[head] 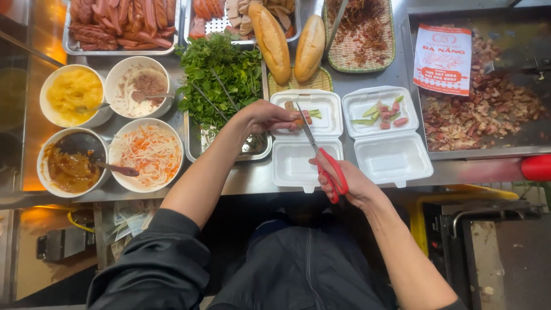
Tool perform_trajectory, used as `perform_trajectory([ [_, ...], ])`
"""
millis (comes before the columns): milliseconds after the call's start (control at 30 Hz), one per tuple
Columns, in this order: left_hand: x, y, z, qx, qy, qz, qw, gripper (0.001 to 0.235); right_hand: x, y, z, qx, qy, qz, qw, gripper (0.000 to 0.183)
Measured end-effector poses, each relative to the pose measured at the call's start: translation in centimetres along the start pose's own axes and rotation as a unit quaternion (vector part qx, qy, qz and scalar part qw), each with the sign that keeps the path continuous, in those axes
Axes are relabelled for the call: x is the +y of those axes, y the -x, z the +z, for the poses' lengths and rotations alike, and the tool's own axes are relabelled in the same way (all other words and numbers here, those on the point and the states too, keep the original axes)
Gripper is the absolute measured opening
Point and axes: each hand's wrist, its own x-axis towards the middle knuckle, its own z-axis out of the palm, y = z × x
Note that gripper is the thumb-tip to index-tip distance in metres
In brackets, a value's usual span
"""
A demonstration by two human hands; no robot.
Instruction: Preparing and packing food into styrofoam boxes using tongs and scissors at a food stall.
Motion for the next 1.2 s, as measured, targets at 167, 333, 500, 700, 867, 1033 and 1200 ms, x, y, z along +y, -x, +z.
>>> perform_trajectory([
  [167,0.5,-2.5,-0.2,-0.004,-0.016,-0.039,0.999,0.051,0.8,-0.5,0.5,0.033,-0.005,-0.003,0.999,0.047],
  [333,0.8,-4.0,-0.4,0.012,-0.059,-0.025,0.998,0.057,1.0,1.1,0.3,0.058,-0.008,-0.009,0.998,0.046],
  [500,2.7,0.0,-0.2,0.068,-0.340,0.074,0.935,0.033,2.9,4.5,-4.3,0.128,0.023,-0.054,0.990,0.037],
  [700,0.9,6.5,-0.7,0.188,-0.431,0.191,0.862,0.058,0.3,7.1,-16.1,0.431,0.400,0.048,0.808,0.080],
  [867,-4.2,4.9,1.0,0.300,-0.405,0.137,0.853,0.042,2.4,1.8,-31.1,0.480,0.546,-0.058,0.684,0.045],
  [1033,-5.8,3.0,3.3,0.410,-0.371,0.101,0.827,0.034,1.8,-0.5,-33.8,0.455,0.580,-0.132,0.663,0.060],
  [1200,-7.9,1.8,4.6,0.457,-0.310,0.109,0.827,0.023,2.7,-2.8,-28.5,0.354,0.465,-0.280,0.762,0.044],
])
